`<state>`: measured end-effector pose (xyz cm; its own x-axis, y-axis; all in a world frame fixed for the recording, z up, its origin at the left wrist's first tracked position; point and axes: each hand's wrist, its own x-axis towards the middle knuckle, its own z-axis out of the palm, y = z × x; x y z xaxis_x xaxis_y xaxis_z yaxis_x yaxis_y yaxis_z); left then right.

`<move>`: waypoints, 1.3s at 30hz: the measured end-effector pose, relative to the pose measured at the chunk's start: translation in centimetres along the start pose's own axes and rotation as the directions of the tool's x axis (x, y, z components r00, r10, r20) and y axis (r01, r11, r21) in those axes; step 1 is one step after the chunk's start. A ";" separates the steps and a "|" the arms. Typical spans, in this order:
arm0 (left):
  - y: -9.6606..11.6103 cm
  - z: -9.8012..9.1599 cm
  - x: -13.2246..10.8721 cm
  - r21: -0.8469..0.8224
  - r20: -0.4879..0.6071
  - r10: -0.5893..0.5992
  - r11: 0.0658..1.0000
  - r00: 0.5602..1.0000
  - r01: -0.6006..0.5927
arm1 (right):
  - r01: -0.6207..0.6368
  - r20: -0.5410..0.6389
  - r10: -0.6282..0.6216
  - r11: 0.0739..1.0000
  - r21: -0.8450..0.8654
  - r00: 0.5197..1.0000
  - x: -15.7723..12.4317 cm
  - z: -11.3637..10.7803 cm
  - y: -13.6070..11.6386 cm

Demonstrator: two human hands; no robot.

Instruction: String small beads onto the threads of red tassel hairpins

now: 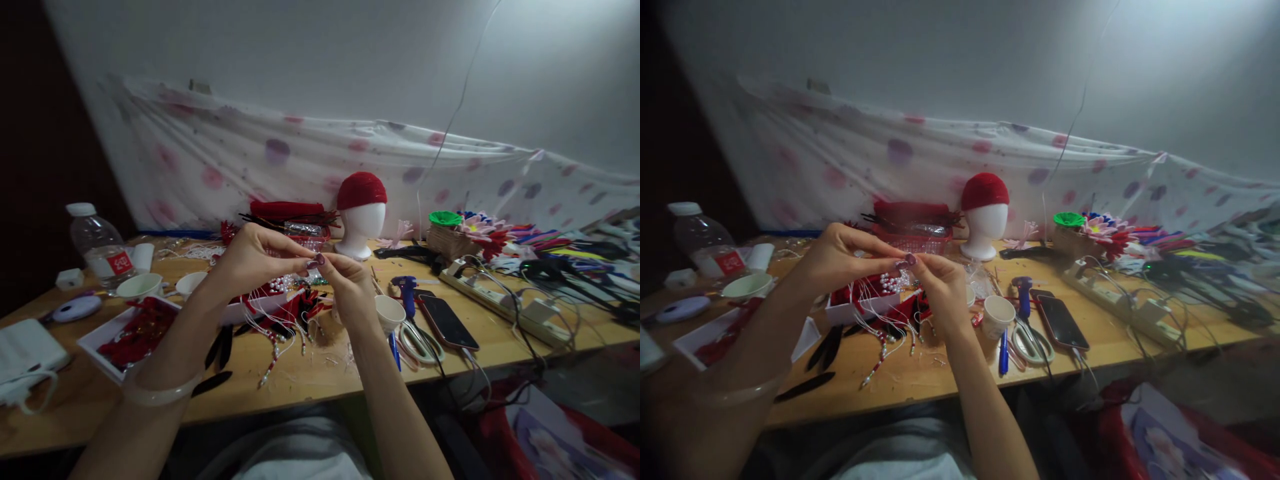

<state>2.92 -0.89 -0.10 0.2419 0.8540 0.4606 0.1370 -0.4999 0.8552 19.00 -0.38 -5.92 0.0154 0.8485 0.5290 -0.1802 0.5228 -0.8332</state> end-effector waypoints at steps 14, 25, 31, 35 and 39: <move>-5.7 4.9 -1.1 -0.517 0.248 -0.025 0.842 0.968 0.154 | -0.079 -0.017 0.086 0.963 0.259 0.996 1.9 0.5 -1.5; -6.4 1.6 -2.5 -0.415 0.218 -0.236 0.856 0.947 0.309 | -0.083 -0.114 0.140 0.912 0.401 0.984 4.4 -8.4 -7.3; -6.6 -0.5 -4.3 -0.287 0.101 -0.367 0.879 0.925 0.380 | -0.015 -0.342 0.185 0.896 0.444 0.921 3.8 -12.6 -9.9; -7.2 -1.5 -5.1 -0.169 0.031 -0.428 0.889 0.903 0.426 | 0.095 -0.471 0.127 0.903 0.420 0.873 3.2 -15.0 -11.2; -7.6 -1.4 -5.4 -0.107 -0.071 -0.406 0.911 0.911 0.398 | 0.210 -0.563 0.033 0.908 0.361 0.825 2.7 -16.4 -11.4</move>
<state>-0.78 -1.46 -8.76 0.0960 0.9914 0.0890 0.1186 -0.1002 0.9879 37.26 -2.67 2.34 0.5609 0.7642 0.3183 -0.5158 0.6234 -0.5876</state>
